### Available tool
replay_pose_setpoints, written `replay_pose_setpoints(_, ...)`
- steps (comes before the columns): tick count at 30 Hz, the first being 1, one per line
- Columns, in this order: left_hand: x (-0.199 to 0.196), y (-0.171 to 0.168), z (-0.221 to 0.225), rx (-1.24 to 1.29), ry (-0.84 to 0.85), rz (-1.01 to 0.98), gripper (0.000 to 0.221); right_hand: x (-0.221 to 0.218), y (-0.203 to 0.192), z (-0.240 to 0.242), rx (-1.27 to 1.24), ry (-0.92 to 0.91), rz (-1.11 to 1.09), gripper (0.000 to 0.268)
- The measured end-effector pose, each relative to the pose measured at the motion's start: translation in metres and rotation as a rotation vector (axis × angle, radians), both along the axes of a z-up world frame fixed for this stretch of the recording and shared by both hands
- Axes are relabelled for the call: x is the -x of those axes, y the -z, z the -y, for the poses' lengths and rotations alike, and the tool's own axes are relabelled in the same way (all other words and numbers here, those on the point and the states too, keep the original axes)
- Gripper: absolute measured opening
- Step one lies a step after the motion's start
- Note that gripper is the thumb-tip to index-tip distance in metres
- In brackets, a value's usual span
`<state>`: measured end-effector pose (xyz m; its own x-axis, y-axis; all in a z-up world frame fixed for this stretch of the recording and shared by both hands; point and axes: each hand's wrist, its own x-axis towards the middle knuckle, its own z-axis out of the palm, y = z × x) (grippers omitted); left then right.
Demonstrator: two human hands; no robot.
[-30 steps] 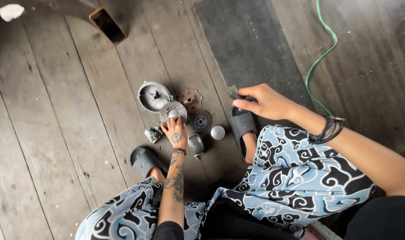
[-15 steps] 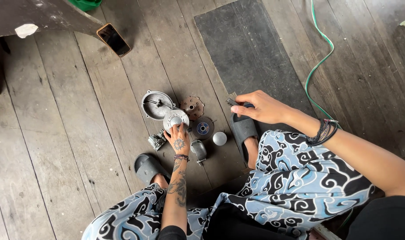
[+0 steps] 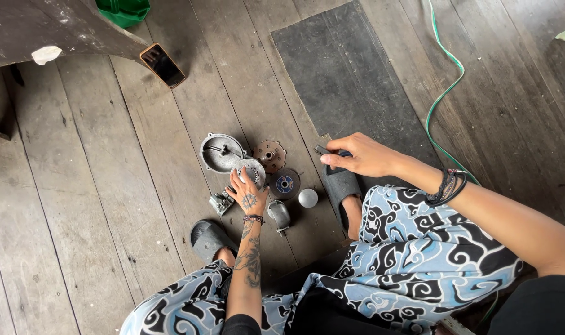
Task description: Manually cleaning and clearing debris from a motorcycle clutch plate using a grinding disc and a pick tool.
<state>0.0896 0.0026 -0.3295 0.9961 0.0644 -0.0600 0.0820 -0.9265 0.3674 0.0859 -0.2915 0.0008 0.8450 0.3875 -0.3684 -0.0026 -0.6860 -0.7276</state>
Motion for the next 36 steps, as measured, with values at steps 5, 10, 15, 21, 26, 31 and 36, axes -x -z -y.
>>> replay_pose_setpoints(5, -0.007, 0.002, 0.005, -0.076, -0.017, -0.051, 0.122, -0.001, 0.003, 0.002, 0.004, 0.000, -0.016, 0.044)
replay_pose_setpoints(10, -0.010, 0.001, 0.007, -0.103, -0.027, -0.085, 0.126, -0.001, 0.003, 0.003, 0.007, 0.001, -0.026, 0.043)
replay_pose_setpoints(15, -0.013, 0.008, 0.006, -0.116, -0.025, -0.078, 0.124, -0.002, 0.007, 0.004, -0.002, 0.014, -0.047, 0.045)
replay_pose_setpoints(21, -0.015, 0.024, 0.002, -0.164, -0.008, -0.058, 0.122, -0.003, 0.007, 0.004, 0.004, -0.002, -0.044, 0.043)
replay_pose_setpoints(26, -0.015, 0.022, 0.001, -0.144, -0.023, -0.059, 0.124, -0.003, 0.011, 0.005, 0.008, -0.010, -0.040, 0.040)
replay_pose_setpoints(31, -0.016, 0.020, 0.000, -0.133, -0.037, -0.081, 0.124, -0.002, 0.011, 0.004, 0.010, -0.010, -0.040, 0.042)
replay_pose_setpoints(36, -0.018, 0.014, 0.001, -0.115, -0.052, -0.088, 0.124, -0.003, 0.009, 0.003, 0.010, -0.010, -0.049, 0.041)
